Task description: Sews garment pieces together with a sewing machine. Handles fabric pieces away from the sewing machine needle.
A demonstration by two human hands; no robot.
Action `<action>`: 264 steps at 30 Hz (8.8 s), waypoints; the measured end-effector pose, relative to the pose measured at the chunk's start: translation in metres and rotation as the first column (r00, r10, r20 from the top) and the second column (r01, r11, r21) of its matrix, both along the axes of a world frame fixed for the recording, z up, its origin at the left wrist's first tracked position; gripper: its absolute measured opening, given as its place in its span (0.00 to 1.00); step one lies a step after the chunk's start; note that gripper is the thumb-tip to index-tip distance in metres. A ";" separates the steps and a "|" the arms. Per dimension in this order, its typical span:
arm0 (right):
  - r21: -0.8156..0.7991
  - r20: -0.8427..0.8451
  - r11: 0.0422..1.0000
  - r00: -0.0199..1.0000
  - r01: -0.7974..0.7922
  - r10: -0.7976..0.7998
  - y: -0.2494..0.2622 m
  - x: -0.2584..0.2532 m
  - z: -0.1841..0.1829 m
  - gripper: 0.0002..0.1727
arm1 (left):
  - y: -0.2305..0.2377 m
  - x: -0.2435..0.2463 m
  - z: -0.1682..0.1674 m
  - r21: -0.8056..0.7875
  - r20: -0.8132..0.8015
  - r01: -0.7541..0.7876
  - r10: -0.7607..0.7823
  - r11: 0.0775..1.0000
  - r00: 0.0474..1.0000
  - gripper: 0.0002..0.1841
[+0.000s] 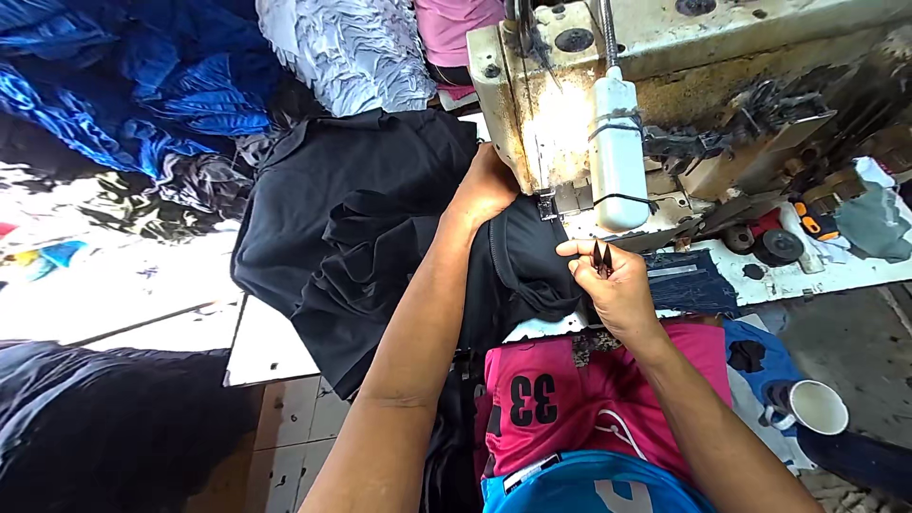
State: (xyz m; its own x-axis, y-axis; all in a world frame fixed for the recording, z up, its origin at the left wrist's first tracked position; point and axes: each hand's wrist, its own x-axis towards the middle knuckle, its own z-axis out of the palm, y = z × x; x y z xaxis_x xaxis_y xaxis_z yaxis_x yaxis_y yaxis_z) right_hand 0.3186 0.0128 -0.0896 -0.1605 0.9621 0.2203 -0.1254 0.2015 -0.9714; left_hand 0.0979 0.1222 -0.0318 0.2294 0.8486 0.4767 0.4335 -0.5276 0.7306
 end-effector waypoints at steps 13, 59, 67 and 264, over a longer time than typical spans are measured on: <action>0.049 0.038 0.999 0.999 -0.009 0.007 0.001 0.002 -0.001 0.12 | -0.005 0.000 -0.008 0.142 -0.280 -0.242 0.274 0.960 0.920 0.17; 0.312 0.360 0.942 0.933 -0.123 0.003 -0.003 0.011 -0.006 0.09 | -0.126 0.002 0.000 0.334 -0.629 -0.021 0.239 0.942 0.740 0.09; 0.451 0.374 0.861 0.926 -0.236 0.059 -0.010 0.018 0.007 0.06 | -0.146 0.034 -0.042 0.436 -0.356 -0.248 0.419 0.865 0.835 0.30; 0.268 0.119 0.959 0.991 -0.096 0.066 -0.053 0.039 -0.021 0.08 | -0.164 0.013 -0.026 0.376 -0.690 0.090 0.214 0.922 0.691 0.09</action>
